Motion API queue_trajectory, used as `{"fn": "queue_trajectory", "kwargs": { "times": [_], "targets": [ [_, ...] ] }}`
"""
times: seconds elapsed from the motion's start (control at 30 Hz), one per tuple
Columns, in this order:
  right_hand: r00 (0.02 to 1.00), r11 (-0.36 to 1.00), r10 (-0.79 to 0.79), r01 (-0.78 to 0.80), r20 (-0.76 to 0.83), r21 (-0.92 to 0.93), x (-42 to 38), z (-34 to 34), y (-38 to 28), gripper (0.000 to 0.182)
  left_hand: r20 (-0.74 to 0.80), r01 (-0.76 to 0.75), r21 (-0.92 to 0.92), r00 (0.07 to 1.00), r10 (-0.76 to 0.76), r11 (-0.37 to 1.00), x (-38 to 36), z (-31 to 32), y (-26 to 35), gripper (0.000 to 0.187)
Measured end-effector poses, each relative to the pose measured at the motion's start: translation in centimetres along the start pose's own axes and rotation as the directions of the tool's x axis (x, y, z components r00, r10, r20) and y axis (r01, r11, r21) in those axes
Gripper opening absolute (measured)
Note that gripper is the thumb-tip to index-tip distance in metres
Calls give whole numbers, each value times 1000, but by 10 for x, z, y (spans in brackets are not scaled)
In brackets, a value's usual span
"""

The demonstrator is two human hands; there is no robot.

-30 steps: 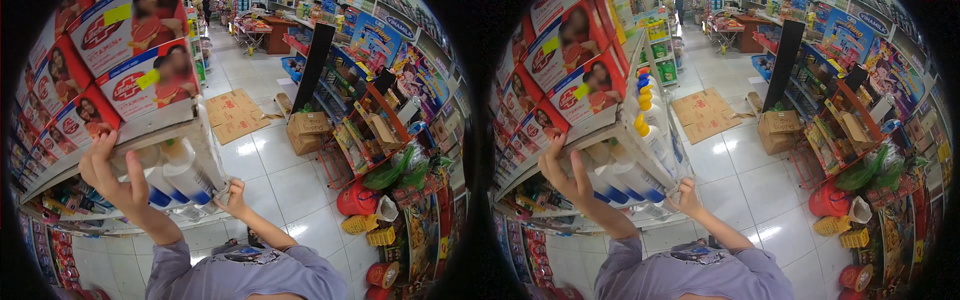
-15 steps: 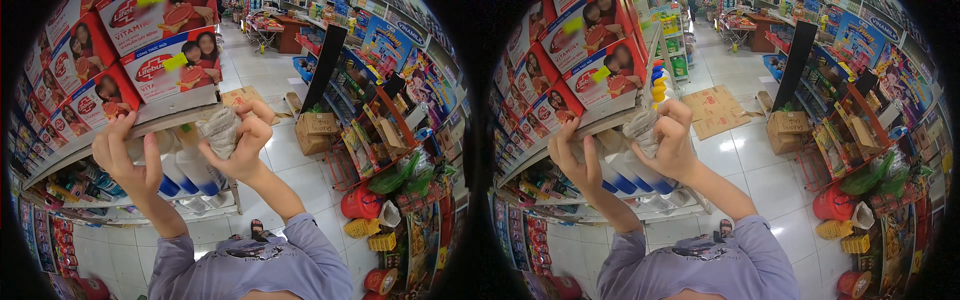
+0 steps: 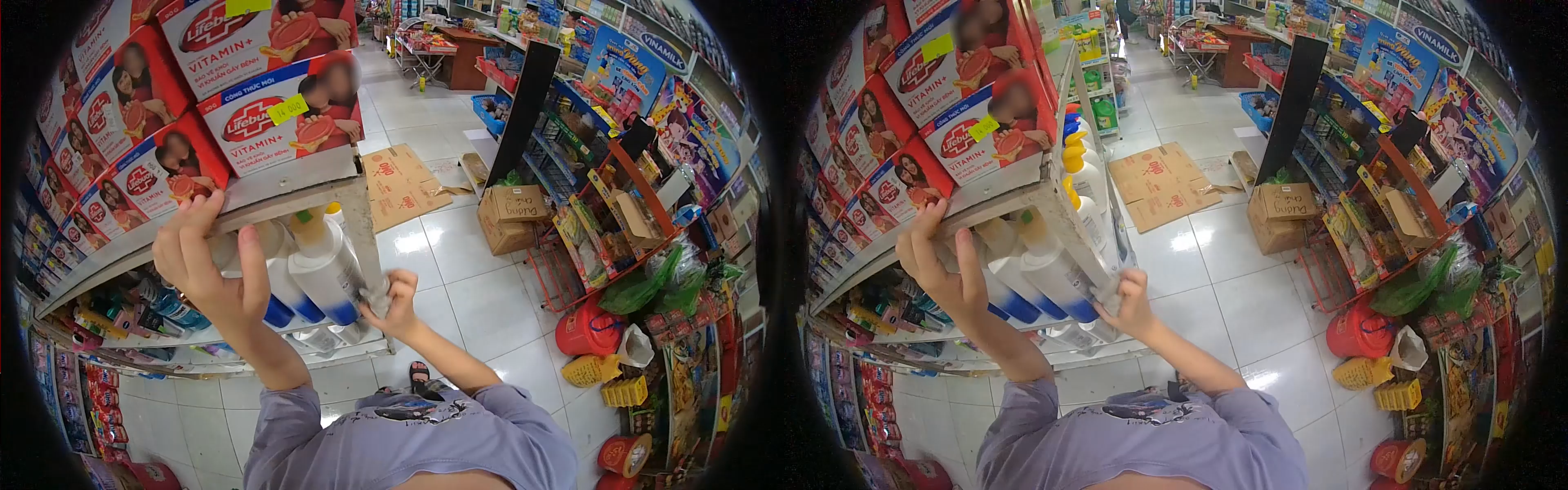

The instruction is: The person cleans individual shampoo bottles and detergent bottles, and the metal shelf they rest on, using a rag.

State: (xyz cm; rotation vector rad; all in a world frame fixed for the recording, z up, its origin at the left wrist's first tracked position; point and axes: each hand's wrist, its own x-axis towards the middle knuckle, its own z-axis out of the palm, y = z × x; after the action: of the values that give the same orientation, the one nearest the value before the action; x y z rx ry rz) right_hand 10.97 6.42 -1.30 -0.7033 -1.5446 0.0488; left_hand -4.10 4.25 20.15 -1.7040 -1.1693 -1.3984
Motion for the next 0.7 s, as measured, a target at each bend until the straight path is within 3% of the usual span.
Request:
{"fn": "queue_trajectory", "kwargs": {
  "times": [0.1,0.33,0.53,0.7],
  "targets": [
    [998,997,24,-19,62,-81,-41,1,13,58,-46,-34,21,998,35,999,0,3,-4,33],
    [994,997,69,-67,85,-30,-25,-2,8,57,-43,-15,3,999,15,1000,0,3,-4,33],
    [992,994,-109,108,-63,-19,85,-11,-39,58,-60,-49,-38,997,47,998,-2,4,-9,31],
    [957,970,-243,240,-159,-40,165,-16,-69,58,-48,20,-97,999,-25,995,-2,5,-10,28]
  ]
}}
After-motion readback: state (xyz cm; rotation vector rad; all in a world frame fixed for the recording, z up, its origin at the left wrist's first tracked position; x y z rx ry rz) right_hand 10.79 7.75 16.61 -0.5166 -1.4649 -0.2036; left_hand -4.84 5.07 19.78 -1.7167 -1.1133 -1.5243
